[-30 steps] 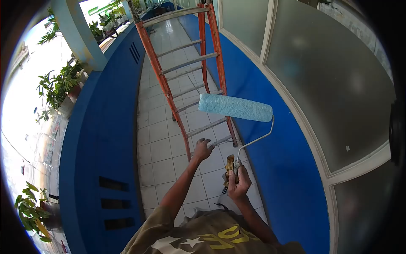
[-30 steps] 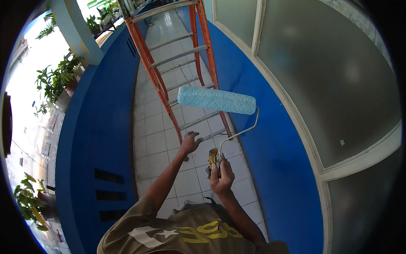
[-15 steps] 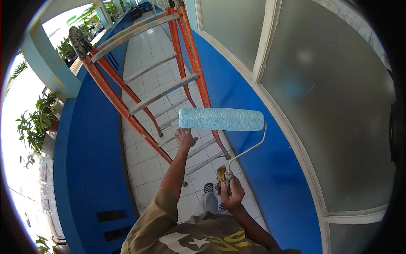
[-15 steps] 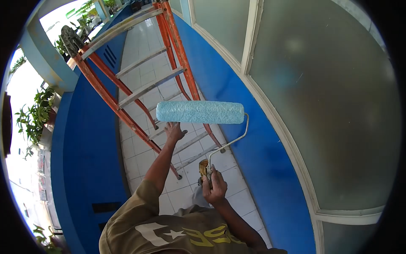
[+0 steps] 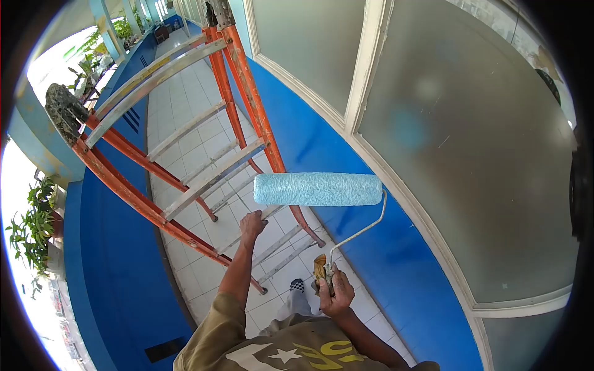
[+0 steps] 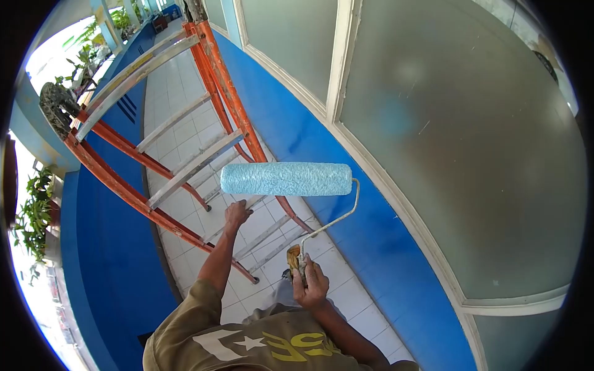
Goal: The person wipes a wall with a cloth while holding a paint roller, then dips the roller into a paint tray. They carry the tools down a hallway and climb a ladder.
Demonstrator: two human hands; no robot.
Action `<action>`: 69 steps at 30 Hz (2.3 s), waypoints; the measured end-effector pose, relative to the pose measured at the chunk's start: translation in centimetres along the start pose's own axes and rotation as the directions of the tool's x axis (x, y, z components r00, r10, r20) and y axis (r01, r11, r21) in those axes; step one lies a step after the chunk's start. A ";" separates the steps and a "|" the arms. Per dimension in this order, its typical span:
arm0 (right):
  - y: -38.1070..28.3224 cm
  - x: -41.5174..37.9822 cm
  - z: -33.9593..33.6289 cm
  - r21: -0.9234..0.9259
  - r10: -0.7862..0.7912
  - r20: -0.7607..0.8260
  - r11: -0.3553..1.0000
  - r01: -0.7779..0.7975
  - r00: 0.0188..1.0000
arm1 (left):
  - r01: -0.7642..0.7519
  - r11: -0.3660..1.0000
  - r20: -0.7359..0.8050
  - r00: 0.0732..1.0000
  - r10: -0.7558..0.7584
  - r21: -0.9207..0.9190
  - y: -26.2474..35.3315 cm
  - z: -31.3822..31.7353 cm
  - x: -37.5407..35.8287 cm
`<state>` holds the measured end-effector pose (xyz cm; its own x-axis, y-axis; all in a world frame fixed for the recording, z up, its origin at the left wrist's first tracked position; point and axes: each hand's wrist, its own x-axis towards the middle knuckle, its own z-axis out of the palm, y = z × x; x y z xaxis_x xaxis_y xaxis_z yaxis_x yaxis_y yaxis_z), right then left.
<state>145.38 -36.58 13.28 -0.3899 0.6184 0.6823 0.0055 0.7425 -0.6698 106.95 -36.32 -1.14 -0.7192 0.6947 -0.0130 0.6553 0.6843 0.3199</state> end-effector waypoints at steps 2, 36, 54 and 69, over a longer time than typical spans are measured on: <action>0.0 1.2 -0.1 -0.032 -0.008 0.010 0.999 0.008 1.000 | -0.010 1.000 -0.033 0.999 0.010 -0.004 -0.1 0.1 -0.6; -2.5 11.1 1.4 0.003 -0.007 0.145 1.000 0.007 0.989 | 0.184 0.979 0.216 0.963 -0.162 -0.083 4.9 -2.3 -6.4; -0.6 14.5 -2.3 0.009 0.045 0.316 0.999 -0.051 0.948 | 0.265 0.963 0.289 0.927 -0.238 -0.056 8.2 -1.6 -7.1; 1.0 15.4 2.5 0.254 -0.033 0.109 0.967 0.005 0.994 | 0.250 0.963 0.335 0.920 -0.204 -0.098 8.3 -2.4 -8.3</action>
<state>137.08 -26.95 22.43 -0.4878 0.5616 0.6683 -0.2305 0.6555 -0.7191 117.79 -36.94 3.87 -0.7178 0.5736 -0.3946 0.4290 0.8108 0.3982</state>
